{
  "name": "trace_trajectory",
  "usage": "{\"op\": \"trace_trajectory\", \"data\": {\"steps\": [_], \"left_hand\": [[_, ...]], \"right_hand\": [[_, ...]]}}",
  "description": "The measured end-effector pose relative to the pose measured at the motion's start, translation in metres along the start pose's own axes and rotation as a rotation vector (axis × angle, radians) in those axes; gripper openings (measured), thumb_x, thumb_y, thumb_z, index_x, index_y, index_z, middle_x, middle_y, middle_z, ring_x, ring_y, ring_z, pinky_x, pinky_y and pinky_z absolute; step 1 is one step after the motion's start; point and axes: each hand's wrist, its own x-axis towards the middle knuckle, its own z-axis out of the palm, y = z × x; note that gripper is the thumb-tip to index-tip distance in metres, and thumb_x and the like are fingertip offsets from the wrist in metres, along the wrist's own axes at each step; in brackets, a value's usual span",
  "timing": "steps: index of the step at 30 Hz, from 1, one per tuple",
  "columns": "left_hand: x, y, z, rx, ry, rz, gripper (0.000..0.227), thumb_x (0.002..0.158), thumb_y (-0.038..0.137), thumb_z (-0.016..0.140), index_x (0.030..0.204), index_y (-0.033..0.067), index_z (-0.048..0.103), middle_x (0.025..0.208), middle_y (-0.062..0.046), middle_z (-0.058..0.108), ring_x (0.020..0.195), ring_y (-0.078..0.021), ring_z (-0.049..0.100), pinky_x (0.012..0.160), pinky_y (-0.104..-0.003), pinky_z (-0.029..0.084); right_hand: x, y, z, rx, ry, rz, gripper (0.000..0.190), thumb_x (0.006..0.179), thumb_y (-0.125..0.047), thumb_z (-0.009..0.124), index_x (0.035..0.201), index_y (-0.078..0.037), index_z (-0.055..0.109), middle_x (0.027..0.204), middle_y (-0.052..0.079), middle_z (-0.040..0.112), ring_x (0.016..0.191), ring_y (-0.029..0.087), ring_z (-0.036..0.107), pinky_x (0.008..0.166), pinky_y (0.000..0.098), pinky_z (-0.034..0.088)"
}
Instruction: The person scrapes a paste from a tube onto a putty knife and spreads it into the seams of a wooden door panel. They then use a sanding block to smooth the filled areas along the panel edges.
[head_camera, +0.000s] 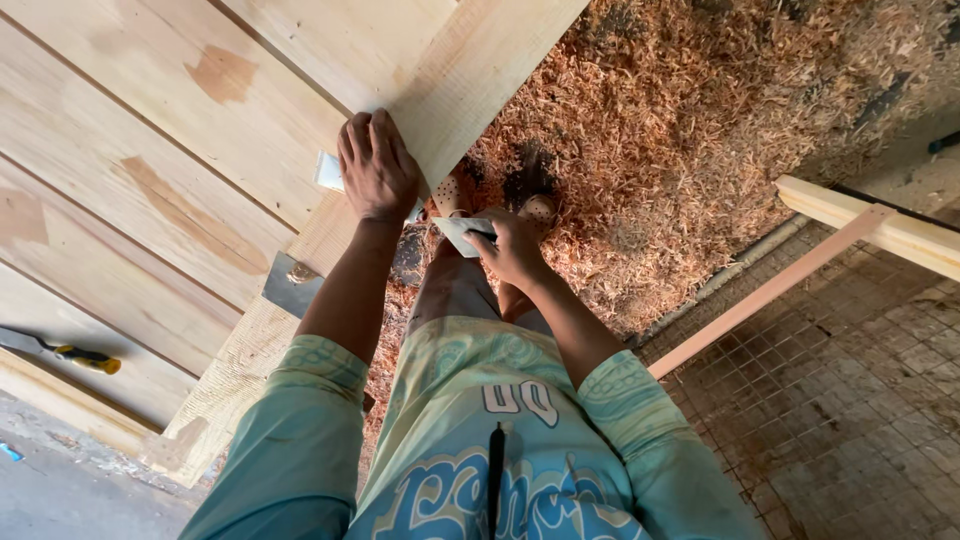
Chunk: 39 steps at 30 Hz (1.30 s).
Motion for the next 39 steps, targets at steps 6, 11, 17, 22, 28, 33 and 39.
{"op": "trace_trajectory", "data": {"steps": [6, 11, 17, 22, 28, 33, 39], "left_hand": [[-0.002, -0.002, 0.004, 0.030, 0.041, 0.039, 0.034, 0.098, 0.015, 0.056, 0.129, 0.0019, 0.058, 0.123, -0.018, 0.057, 0.116, -0.0379, 0.054, 0.106, -0.050, 0.043], [-0.007, -0.007, 0.007, -0.006, 0.020, 0.035, 0.033, 0.100, 0.013, 0.057, 0.131, 0.0022, 0.057, 0.123, -0.017, 0.057, 0.116, -0.0371, 0.054, 0.105, -0.049, 0.044], [-0.008, -0.011, 0.010, -0.014, 0.025, 0.038, 0.033, 0.100, 0.012, 0.057, 0.131, 0.0020, 0.057, 0.124, -0.017, 0.057, 0.117, -0.0371, 0.054, 0.106, -0.049, 0.043], [-0.010, -0.011, 0.011, -0.003, 0.030, 0.024, 0.032, 0.100, 0.014, 0.057, 0.131, 0.0033, 0.058, 0.125, -0.017, 0.056, 0.120, -0.0367, 0.054, 0.108, -0.049, 0.042], [-0.010, -0.011, 0.011, 0.017, 0.007, 0.011, 0.034, 0.099, 0.014, 0.057, 0.132, 0.0048, 0.058, 0.126, -0.014, 0.056, 0.121, -0.0346, 0.054, 0.110, -0.048, 0.042], [-0.010, -0.011, 0.010, 0.043, 0.055, 0.032, 0.032, 0.101, 0.015, 0.057, 0.131, 0.0044, 0.060, 0.126, -0.015, 0.058, 0.121, -0.0347, 0.055, 0.109, -0.048, 0.042], [-0.005, -0.009, 0.009, 0.033, 0.077, 0.044, 0.031, 0.101, 0.014, 0.056, 0.129, 0.0038, 0.062, 0.123, -0.015, 0.060, 0.117, -0.0340, 0.057, 0.107, -0.047, 0.043]], "right_hand": [[0.005, -0.012, -0.002, 0.007, 0.017, -0.050, 0.021, 0.092, -0.020, 0.076, 0.098, -0.001, 0.071, 0.090, 0.014, 0.072, 0.081, 0.031, 0.071, 0.071, 0.0414, 0.055], [0.009, -0.020, -0.006, -0.042, -0.002, -0.028, 0.023, 0.092, -0.022, 0.077, 0.098, -0.001, 0.071, 0.089, 0.014, 0.072, 0.079, 0.031, 0.071, 0.069, 0.0419, 0.055], [0.017, -0.037, -0.010, -0.126, -0.050, -0.059, 0.023, 0.092, -0.019, 0.072, 0.107, -0.001, 0.074, 0.092, 0.018, 0.072, 0.082, 0.036, 0.070, 0.073, 0.0446, 0.055], [0.033, -0.045, -0.011, -0.140, -0.153, 0.170, 0.031, 0.089, -0.024, 0.073, 0.105, 0.002, 0.072, 0.096, 0.020, 0.074, 0.088, 0.035, 0.072, 0.078, 0.0453, 0.056], [0.041, -0.028, -0.008, 0.004, -0.253, 0.345, 0.030, 0.091, -0.023, 0.072, 0.109, 0.002, 0.070, 0.102, 0.017, 0.075, 0.093, 0.027, 0.073, 0.083, 0.0414, 0.057], [0.034, -0.005, 0.003, 0.407, -0.156, 0.468, 0.025, 0.086, -0.013, 0.077, 0.103, 0.002, 0.068, 0.099, 0.015, 0.073, 0.090, 0.027, 0.071, 0.079, 0.0394, 0.059], [0.019, 0.014, 0.028, 1.176, -0.050, 0.816, 0.036, 0.081, -0.006, 0.074, 0.114, 0.000, 0.061, 0.102, 0.014, 0.071, 0.090, 0.027, 0.074, 0.080, 0.0461, 0.064]]}}
